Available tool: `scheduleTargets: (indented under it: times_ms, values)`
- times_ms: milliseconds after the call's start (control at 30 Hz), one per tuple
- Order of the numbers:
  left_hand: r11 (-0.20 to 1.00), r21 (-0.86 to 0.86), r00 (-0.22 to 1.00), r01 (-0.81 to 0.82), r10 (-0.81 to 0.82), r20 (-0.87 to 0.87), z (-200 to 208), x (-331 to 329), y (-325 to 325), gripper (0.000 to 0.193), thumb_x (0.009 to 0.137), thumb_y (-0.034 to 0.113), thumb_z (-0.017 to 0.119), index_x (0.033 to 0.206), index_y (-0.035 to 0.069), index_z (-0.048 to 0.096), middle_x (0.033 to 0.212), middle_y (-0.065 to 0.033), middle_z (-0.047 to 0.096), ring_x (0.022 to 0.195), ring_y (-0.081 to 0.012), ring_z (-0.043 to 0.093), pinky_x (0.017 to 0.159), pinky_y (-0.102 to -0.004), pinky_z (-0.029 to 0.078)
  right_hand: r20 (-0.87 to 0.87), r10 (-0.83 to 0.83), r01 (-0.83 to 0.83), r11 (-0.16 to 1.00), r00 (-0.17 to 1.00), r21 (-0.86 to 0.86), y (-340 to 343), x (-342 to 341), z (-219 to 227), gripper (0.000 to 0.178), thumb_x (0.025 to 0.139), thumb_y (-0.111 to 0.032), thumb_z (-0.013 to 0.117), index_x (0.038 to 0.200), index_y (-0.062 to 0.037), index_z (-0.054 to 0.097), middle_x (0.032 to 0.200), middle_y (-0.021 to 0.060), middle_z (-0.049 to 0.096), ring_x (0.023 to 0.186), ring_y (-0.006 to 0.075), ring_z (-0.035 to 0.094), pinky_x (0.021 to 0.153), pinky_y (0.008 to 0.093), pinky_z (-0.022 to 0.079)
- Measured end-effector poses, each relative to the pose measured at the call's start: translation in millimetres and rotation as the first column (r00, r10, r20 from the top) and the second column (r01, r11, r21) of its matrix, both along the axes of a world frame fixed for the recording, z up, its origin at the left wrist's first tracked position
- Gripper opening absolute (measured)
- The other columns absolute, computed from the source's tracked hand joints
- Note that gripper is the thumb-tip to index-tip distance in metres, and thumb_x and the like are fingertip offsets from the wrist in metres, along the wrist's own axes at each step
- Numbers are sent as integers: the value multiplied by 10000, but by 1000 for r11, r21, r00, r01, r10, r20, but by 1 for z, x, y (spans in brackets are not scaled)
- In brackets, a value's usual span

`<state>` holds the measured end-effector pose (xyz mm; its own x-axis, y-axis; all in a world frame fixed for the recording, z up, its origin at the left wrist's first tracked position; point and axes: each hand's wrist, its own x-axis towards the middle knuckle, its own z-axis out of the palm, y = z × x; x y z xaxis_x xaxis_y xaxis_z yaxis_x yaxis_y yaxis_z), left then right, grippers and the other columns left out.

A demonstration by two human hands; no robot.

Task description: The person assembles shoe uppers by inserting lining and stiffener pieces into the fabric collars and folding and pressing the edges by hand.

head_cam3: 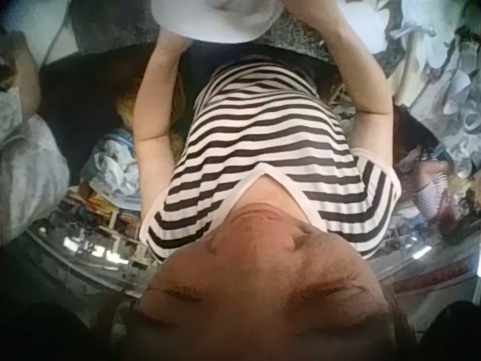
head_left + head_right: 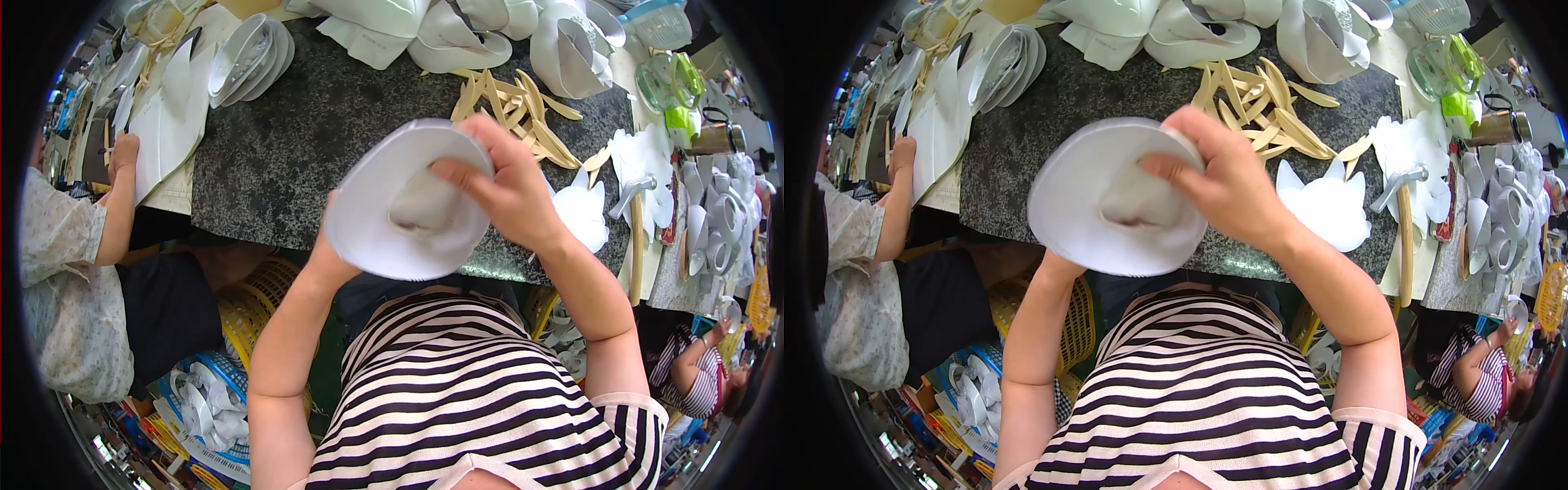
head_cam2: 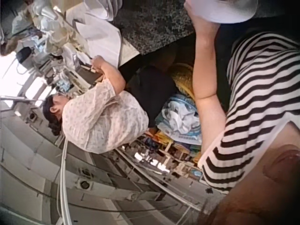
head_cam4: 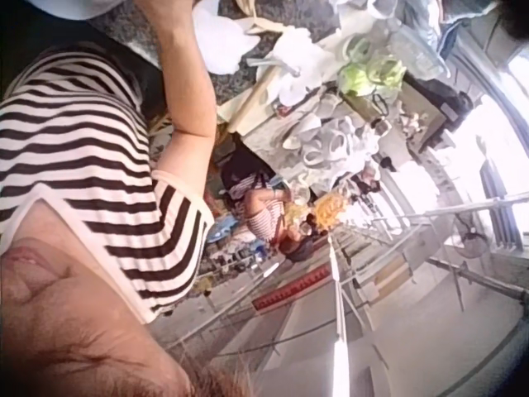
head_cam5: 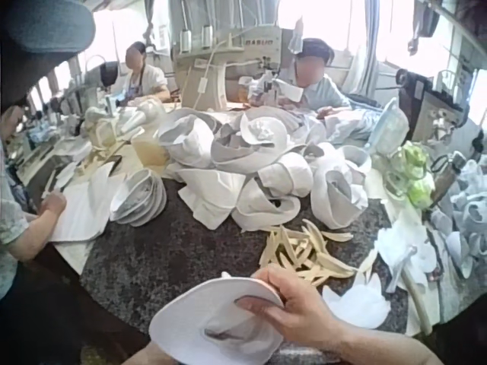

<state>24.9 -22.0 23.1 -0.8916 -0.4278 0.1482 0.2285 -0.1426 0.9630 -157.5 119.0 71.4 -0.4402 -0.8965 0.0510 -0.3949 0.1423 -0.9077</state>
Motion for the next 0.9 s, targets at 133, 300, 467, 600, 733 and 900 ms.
scheduleTargets:
  times_ms: [133, 300, 467, 600, 733, 900]
  values:
    - [938, 305, 874, -163, -7, 486, 9, -12, -7, 438, 975, 91, 654, 1378, -30, 531, 1273, -100, 655, 1168, -144, 614, 1001, -332, 505, 527, -30, 169, 961, 849, -218, 1, -15, -15, 343, 999, -282, 690, 1212, -21, 630, 1053, 33, 696, 952, 105, 652, 835, 293, 543]
    - [929, 354, 918, 112, -233, 320, 25, -10, -15, 605, 907, 95, 751, 1436, -5, 475, 1358, -78, 604, 1234, -155, 577, 1031, -322, 479, 656, 77, 44, 985, 751, -166, -1, -16, -11, 430, 983, -303, 709, 1290, -17, 617, 1114, 60, 694, 1016, 117, 649, 886, 285, 532]
    - [968, -250, 963, -25, 90, 252, 23, -22, -6, 425, 858, 135, 811, 1219, -32, 661, 1191, -94, 705, 1063, -163, 665, 910, -314, 533, 687, 108, -15, 990, 719, -140, -8, -5, -14, 448, 991, -345, 693, 1271, -2, 622, 1102, 65, 694, 994, 115, 649, 872, 282, 533]
    - [966, 243, 996, -86, 79, 39, 10, -23, -6, 362, 886, 126, 761, 1190, -52, 675, 1073, -90, 740, 932, -149, 704, 833, -284, 559, 600, 74, -28, 996, 797, -86, -7, 1, -14, 393, 1022, -364, 644, 1176, -2, 640, 1008, 44, 685, 906, 97, 629, 797, 279, 530]
    - [919, 356, 982, -168, 123, 145, -39, -5, 1, 637, 909, 211, 757, 1448, -7, 496, 1423, -150, 569, 1270, -222, 575, 1084, -392, 457, 601, 51, 20, 994, 798, -111, -6, 6, -17, 363, 1031, -357, 630, 1113, -3, 647, 959, 34, 677, 866, 89, 613, 755, 275, 516]
    - [711, 700, 979, 65, -181, 93, 0, 5, -11, 602, 895, 180, 777, 1423, 17, 538, 1335, -130, 631, 1200, -206, 626, 1023, -342, 520, 323, 99, -57, 989, 941, -138, 0, -3, -4, 339, 1012, -334, 660, 1061, 2, 641, 934, 64, 676, 846, 114, 617, 728, 287, 514]
